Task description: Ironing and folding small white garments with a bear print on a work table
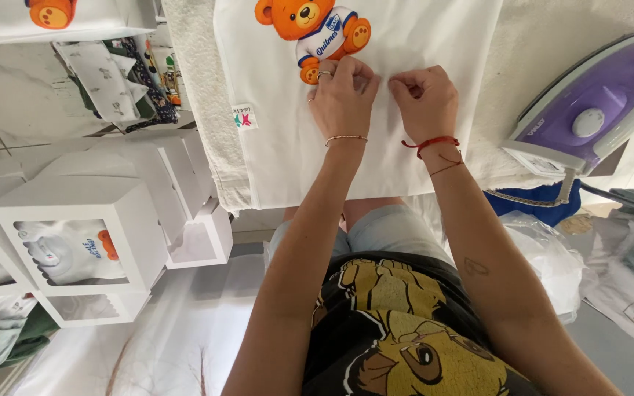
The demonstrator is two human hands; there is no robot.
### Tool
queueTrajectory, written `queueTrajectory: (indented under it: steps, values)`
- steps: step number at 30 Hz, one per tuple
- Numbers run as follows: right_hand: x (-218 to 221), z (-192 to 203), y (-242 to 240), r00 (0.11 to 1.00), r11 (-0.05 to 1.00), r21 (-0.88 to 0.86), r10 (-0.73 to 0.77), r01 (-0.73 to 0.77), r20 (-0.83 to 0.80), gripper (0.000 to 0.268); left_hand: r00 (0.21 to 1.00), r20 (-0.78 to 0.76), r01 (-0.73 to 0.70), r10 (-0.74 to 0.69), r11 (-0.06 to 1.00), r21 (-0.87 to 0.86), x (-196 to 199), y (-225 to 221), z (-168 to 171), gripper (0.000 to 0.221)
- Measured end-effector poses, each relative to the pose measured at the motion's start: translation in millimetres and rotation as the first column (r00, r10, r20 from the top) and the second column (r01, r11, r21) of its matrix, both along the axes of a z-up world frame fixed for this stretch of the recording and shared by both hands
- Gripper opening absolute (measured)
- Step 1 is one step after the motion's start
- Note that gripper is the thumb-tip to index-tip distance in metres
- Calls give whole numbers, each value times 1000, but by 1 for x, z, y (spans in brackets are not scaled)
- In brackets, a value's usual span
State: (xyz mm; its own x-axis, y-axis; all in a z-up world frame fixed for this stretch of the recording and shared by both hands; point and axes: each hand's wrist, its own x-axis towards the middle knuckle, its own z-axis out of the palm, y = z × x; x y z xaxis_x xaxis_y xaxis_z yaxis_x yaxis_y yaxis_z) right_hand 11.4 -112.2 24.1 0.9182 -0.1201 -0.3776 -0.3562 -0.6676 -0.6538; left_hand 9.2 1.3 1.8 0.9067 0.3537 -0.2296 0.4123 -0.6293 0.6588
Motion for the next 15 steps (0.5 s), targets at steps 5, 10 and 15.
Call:
queueTrajectory:
  steps: [5,10,15]
  values:
    - [-1,-6,-1,1000,1000,2,-25,25,-17,7,990,-135,29,-29,1000,3,6,0,4,23]
    - [3,2,0,995,996,63,-62,68,-83,5,992,-124,39,-36,999,17,7,-1,5,27]
    - [1,1,-2,999,998,63,-10,13,-47,6,992,-117,40,-39,999,3,6,0,6,26]
